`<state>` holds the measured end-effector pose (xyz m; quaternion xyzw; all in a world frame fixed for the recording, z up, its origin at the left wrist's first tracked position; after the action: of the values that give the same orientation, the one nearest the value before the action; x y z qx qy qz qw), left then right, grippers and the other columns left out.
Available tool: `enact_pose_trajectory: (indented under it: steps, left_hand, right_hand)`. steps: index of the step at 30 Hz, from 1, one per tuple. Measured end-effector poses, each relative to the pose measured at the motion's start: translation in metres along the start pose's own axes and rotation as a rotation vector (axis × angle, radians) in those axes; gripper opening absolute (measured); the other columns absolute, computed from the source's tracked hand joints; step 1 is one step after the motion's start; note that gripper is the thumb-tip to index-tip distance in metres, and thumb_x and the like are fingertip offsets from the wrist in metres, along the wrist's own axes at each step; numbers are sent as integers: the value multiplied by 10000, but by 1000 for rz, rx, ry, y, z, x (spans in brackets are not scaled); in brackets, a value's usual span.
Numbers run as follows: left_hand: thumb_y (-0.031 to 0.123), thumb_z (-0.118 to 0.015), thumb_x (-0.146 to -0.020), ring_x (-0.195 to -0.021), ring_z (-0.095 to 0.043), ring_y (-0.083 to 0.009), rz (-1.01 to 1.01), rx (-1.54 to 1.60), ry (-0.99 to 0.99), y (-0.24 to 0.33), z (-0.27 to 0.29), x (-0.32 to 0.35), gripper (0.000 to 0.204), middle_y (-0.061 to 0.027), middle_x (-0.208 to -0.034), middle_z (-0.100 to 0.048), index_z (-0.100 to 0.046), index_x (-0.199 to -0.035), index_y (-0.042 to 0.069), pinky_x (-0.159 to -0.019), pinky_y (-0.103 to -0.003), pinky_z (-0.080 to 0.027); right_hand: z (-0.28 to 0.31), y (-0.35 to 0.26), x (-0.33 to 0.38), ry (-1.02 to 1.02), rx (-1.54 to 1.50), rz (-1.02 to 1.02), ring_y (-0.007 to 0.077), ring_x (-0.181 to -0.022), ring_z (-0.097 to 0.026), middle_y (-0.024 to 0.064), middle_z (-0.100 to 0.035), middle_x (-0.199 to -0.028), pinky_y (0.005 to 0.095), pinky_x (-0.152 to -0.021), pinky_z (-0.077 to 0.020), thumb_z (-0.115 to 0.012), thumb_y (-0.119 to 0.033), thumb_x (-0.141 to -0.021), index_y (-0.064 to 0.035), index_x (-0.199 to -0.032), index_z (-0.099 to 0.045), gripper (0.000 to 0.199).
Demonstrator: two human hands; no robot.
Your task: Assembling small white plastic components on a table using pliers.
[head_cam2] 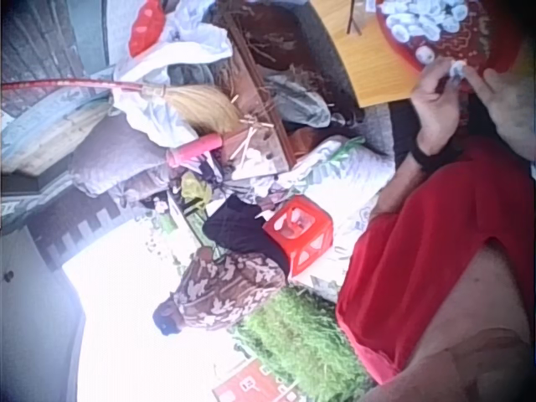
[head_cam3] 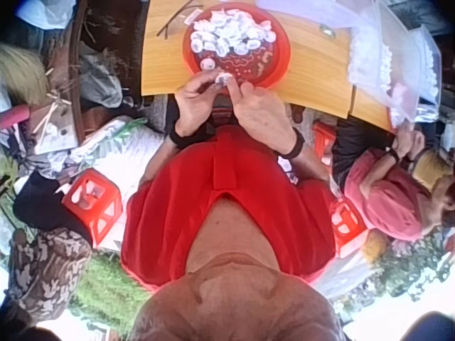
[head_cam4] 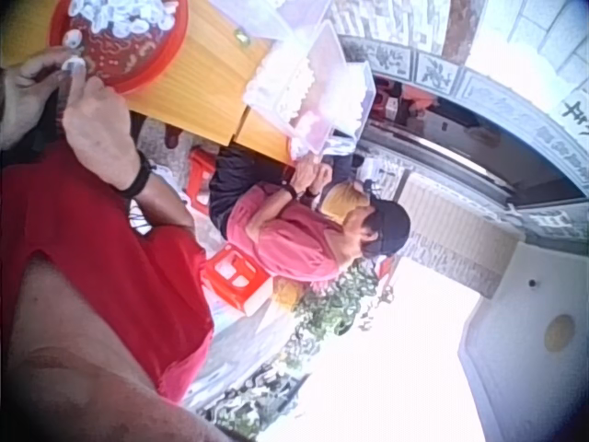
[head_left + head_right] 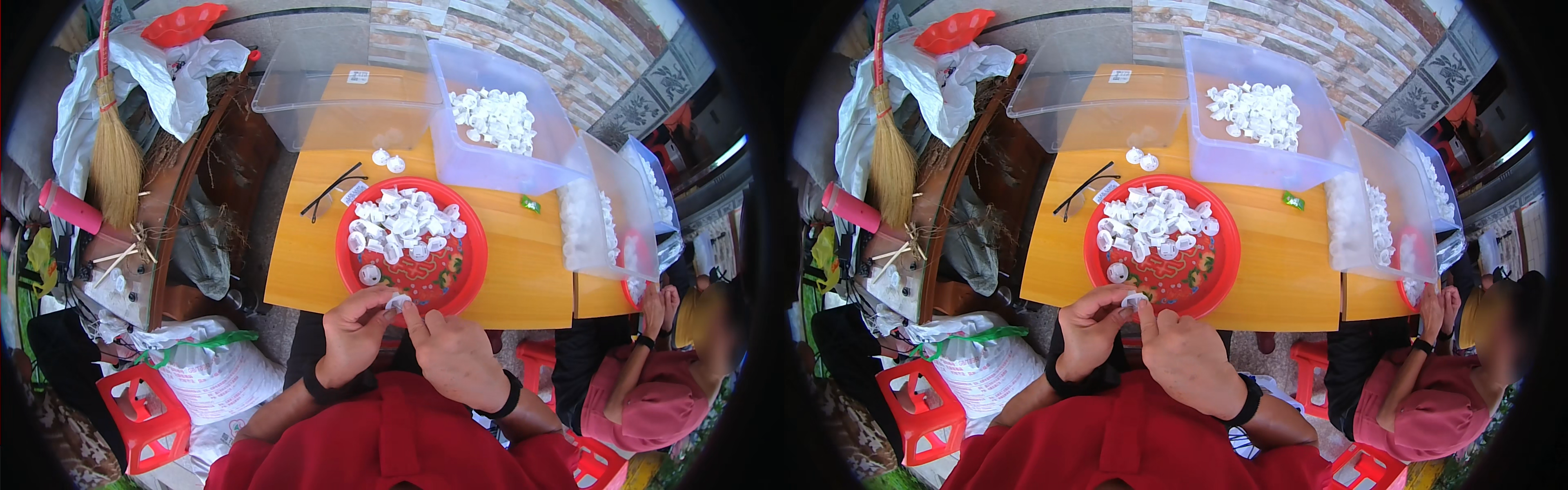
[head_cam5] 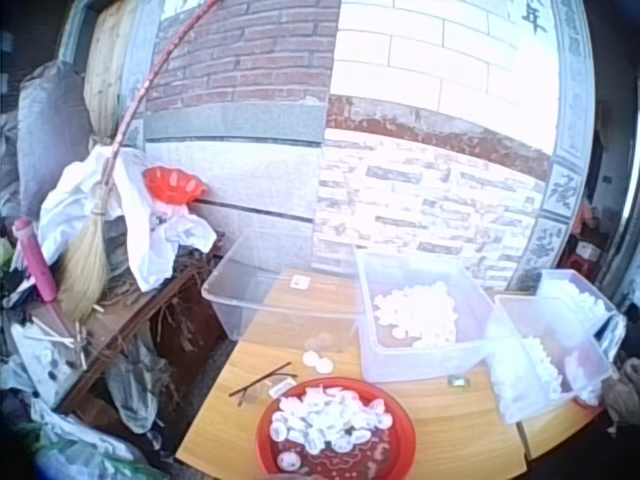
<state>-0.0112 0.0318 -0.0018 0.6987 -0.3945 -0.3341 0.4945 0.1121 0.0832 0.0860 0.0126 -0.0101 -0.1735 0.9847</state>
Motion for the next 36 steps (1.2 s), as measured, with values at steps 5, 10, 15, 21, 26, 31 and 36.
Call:
enact_pose_trajectory:
  steps: [5, 10, 15, 21, 26, 31, 36]
  left_hand:
    - [-155, -522, -811, -963, -603, -166, 44, 29, -48, 1, 2, -4, 282, -121, -1022, -624, -567, -1067, -46, -840, -288, -502]
    - [-154, -515, -818, -986, -595, -162, 21, 119, -90, 8, 6, -10, 303, -111, -1043, -616, -544, -1096, -38, -864, -286, -490]
    - [-124, -531, -829, -977, -598, -173, 31, 258, -110, 11, 5, -7, 275, -119, -1052, -613, -546, -1090, -37, -842, -282, -499]
    - [-113, -535, -833, -971, -602, -177, 81, 367, -119, 12, 4, -4, 260, -126, -1055, -613, -546, -1082, -36, -830, -288, -507]
    - [-115, -541, -829, -989, -596, -185, 32, 360, -119, 15, 1, -1, 263, -132, -1063, -608, -545, -1081, -41, -861, -303, -498]
    - [-130, -541, -821, -1013, -587, -193, -93, 260, -134, 16, 0, 0, 281, -140, -1089, -598, -544, -1087, -42, -890, -314, -485]
    - [-141, -539, -814, -1036, -578, -198, -174, 189, -130, 17, 0, 2, 314, -144, -1115, -586, -541, -1109, -32, -899, -313, -478]
  right_hand:
    - [-6, 7, 4, 70, -138, -55, 190, -534, -521, 69, -485, -679, 308, -459, -422, -562, -82, -716, 36, -1147, -549, 447]
    - [-2, 19, 9, 260, -573, -289, 273, -581, -568, 134, -549, -684, 357, -518, -444, -585, -14, -760, 2, -1112, -571, 352]
    - [-10, 19, 3, 372, -848, -390, 212, -582, -570, 134, -580, -717, 302, -546, -446, -624, -14, -771, 12, -981, -591, 214]
    - [-20, 15, -11, 436, -1088, -435, 125, -601, -530, 105, -561, -695, 277, -560, -432, -626, -30, -782, 7, -938, -587, 164]
    - [-21, 14, -12, 422, -1092, -444, 128, -606, -522, 95, -553, -692, 274, -561, -426, -620, -14, -776, 5, -918, -584, 148]
    - [-24, 14, -13, 410, -1066, -436, 125, -607, -517, 90, -549, -696, 270, -558, -419, -614, -8, -775, 3, -909, -584, 137]
    - [-29, 16, -14, 353, -1091, -432, 252, -638, -589, 158, -583, -737, 327, -575, -454, -608, -17, -770, 20, -929, -566, 169]
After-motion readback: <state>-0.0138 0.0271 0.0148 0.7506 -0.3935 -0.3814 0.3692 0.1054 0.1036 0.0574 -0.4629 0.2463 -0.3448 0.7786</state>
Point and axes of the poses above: each hand's wrist, its own x-axis away from the middle knuckle, its own z-axis out of the back of the hand, y = z × x, the point moved 3 cm from there along -x, towards the middle knuckle
